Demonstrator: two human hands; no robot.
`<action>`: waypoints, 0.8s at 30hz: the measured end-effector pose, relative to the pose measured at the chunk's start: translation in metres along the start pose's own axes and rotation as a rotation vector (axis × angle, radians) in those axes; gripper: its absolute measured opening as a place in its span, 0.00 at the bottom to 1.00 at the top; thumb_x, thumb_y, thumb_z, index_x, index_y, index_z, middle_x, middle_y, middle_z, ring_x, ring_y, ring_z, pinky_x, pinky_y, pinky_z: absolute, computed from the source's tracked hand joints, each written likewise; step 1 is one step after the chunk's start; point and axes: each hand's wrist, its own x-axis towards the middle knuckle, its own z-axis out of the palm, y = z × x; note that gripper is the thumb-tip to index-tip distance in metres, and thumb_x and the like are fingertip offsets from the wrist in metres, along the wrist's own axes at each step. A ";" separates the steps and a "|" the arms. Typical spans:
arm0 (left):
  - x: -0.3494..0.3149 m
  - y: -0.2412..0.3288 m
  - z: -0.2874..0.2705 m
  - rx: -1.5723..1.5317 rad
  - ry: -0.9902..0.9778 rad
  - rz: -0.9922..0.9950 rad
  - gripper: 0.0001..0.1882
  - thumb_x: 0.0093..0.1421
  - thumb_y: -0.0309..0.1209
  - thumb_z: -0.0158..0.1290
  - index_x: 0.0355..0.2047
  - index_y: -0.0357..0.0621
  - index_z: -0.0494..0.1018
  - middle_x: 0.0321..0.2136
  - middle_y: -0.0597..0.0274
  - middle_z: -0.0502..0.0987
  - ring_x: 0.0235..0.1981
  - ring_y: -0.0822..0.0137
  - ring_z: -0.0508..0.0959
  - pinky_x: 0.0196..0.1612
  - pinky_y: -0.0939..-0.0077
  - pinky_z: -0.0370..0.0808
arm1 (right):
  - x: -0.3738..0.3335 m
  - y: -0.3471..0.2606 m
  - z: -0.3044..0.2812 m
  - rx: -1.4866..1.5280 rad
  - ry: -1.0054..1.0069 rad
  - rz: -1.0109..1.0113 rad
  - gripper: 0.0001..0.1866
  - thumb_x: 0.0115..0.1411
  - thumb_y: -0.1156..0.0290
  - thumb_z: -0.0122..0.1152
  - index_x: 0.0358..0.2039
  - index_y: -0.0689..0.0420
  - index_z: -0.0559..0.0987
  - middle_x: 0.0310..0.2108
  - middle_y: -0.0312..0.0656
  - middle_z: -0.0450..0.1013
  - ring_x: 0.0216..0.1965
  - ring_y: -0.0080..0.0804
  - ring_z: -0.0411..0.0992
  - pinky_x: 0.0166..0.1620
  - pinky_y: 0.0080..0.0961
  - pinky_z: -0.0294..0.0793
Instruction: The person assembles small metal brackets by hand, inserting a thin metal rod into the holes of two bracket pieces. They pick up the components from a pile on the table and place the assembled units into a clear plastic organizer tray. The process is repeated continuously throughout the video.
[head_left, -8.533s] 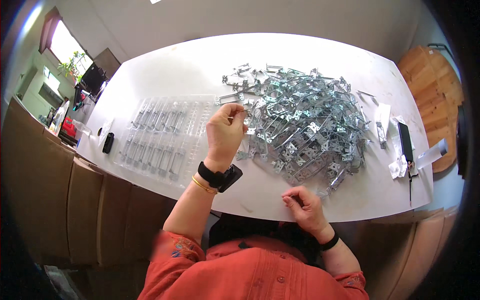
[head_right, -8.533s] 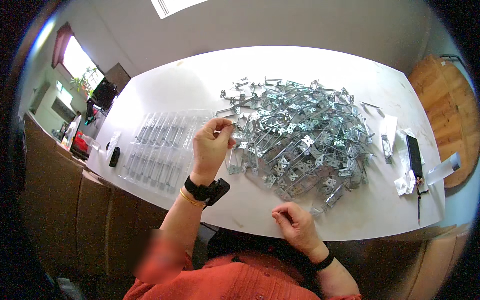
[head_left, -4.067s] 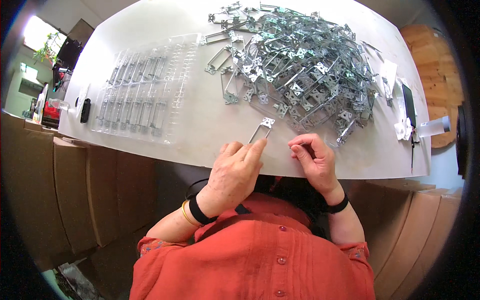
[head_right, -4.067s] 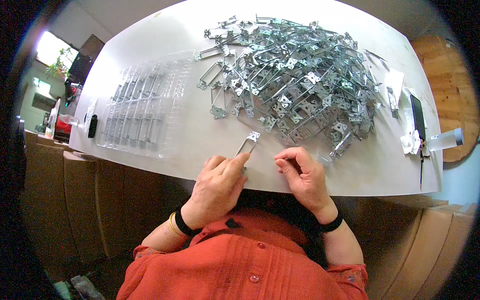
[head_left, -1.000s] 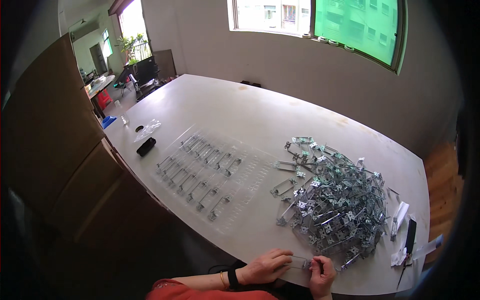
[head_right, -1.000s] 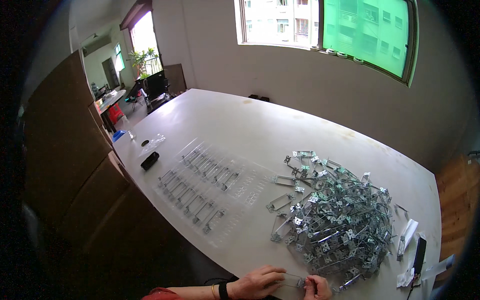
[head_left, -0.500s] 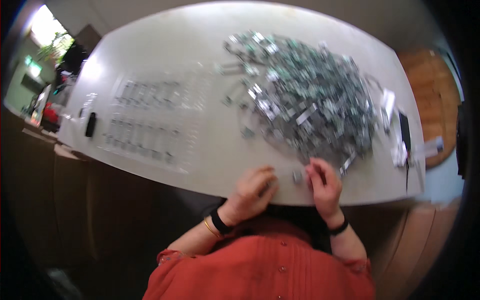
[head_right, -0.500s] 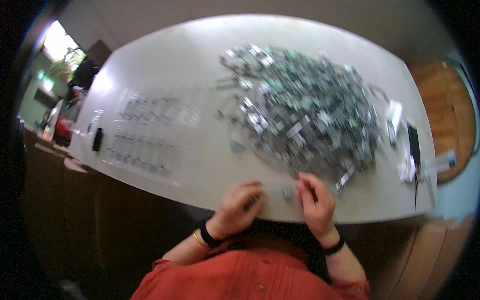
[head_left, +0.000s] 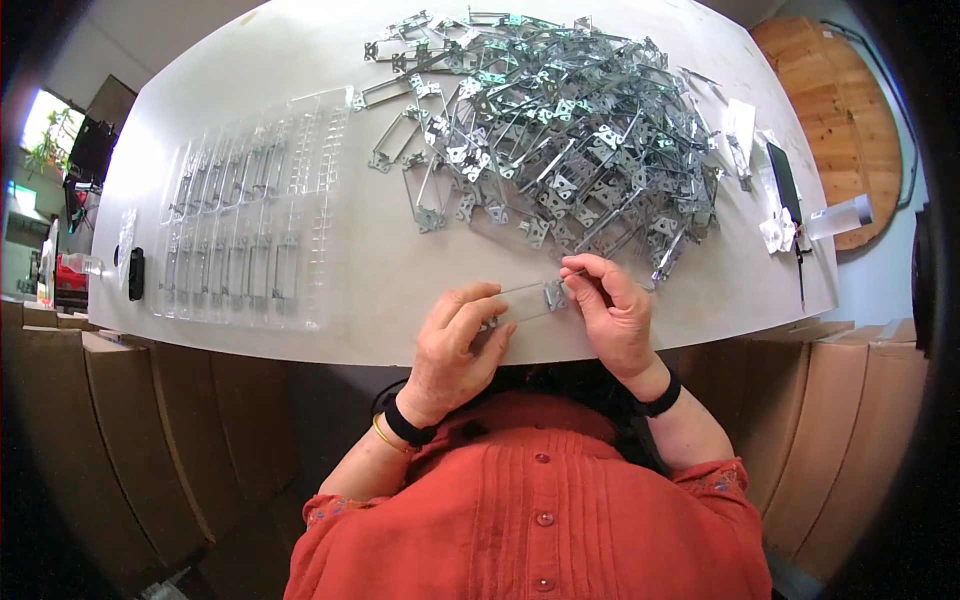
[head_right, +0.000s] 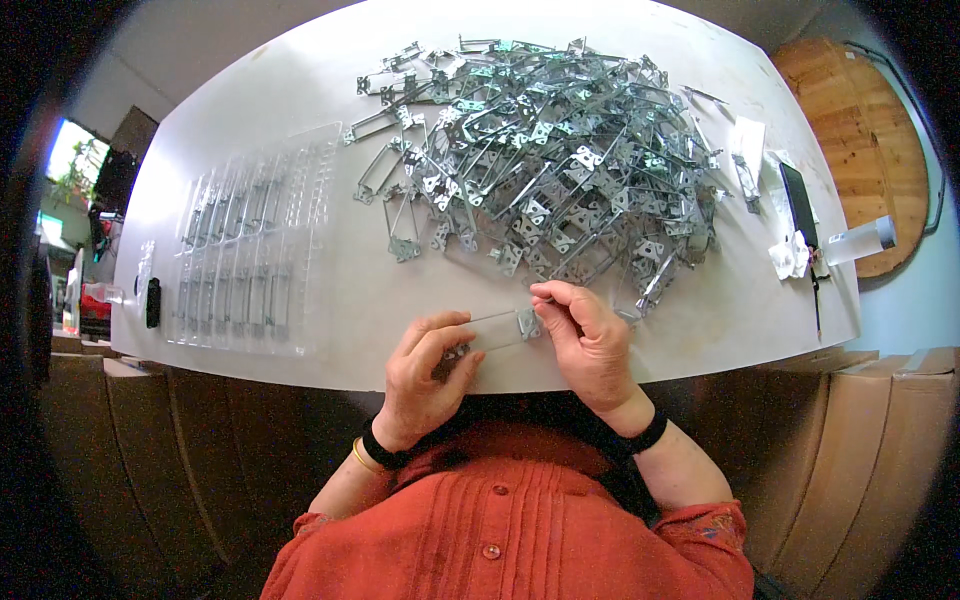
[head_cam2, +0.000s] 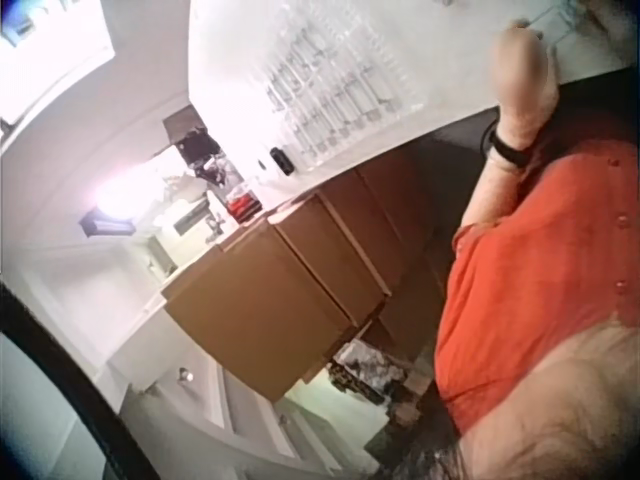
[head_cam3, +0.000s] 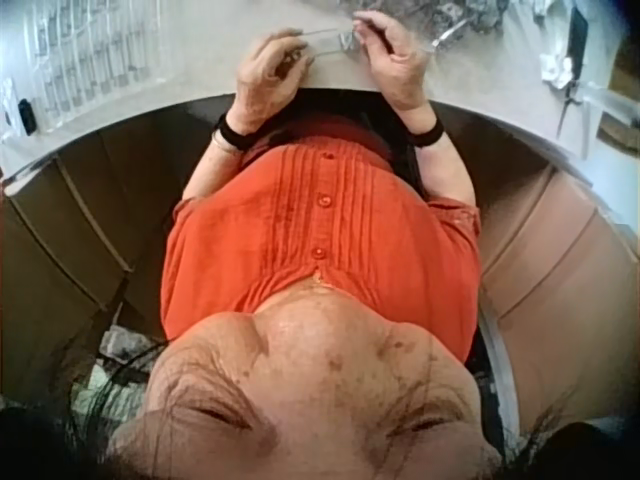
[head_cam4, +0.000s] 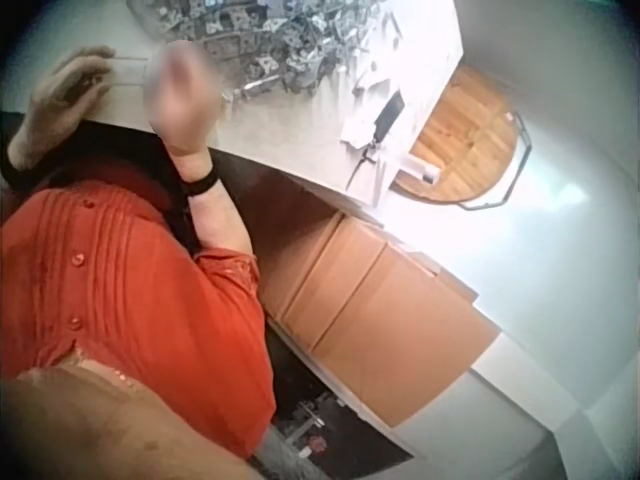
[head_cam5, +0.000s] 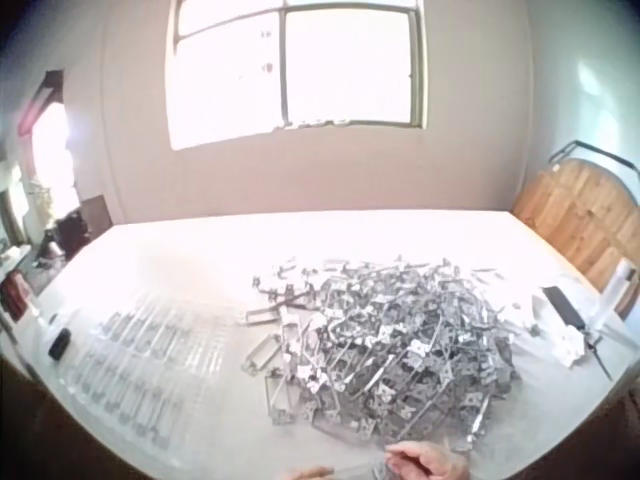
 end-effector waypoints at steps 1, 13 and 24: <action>-0.001 0.001 0.000 -0.007 -0.002 -0.013 0.14 0.57 0.20 0.68 0.43 0.38 0.80 0.50 0.51 0.82 0.42 0.58 0.83 0.42 0.69 0.82 | 0.001 0.000 0.001 -0.012 -0.002 -0.004 0.10 0.68 0.78 0.67 0.49 0.58 0.84 0.39 0.41 0.83 0.38 0.27 0.81 0.42 0.23 0.80; 0.002 0.001 -0.001 0.000 -0.007 0.009 0.14 0.56 0.20 0.68 0.43 0.38 0.80 0.49 0.50 0.82 0.45 0.53 0.83 0.44 0.66 0.81 | 0.008 -0.008 0.000 -0.142 -0.012 -0.169 0.11 0.65 0.81 0.68 0.47 0.57 0.83 0.38 0.44 0.82 0.35 0.35 0.81 0.39 0.27 0.80; 0.001 0.003 0.000 -0.029 -0.015 -0.017 0.16 0.54 0.19 0.68 0.43 0.38 0.79 0.48 0.49 0.81 0.44 0.50 0.81 0.44 0.62 0.81 | 0.005 -0.008 -0.002 -0.114 -0.028 -0.046 0.08 0.64 0.80 0.70 0.43 0.58 0.82 0.36 0.43 0.81 0.34 0.33 0.80 0.37 0.27 0.79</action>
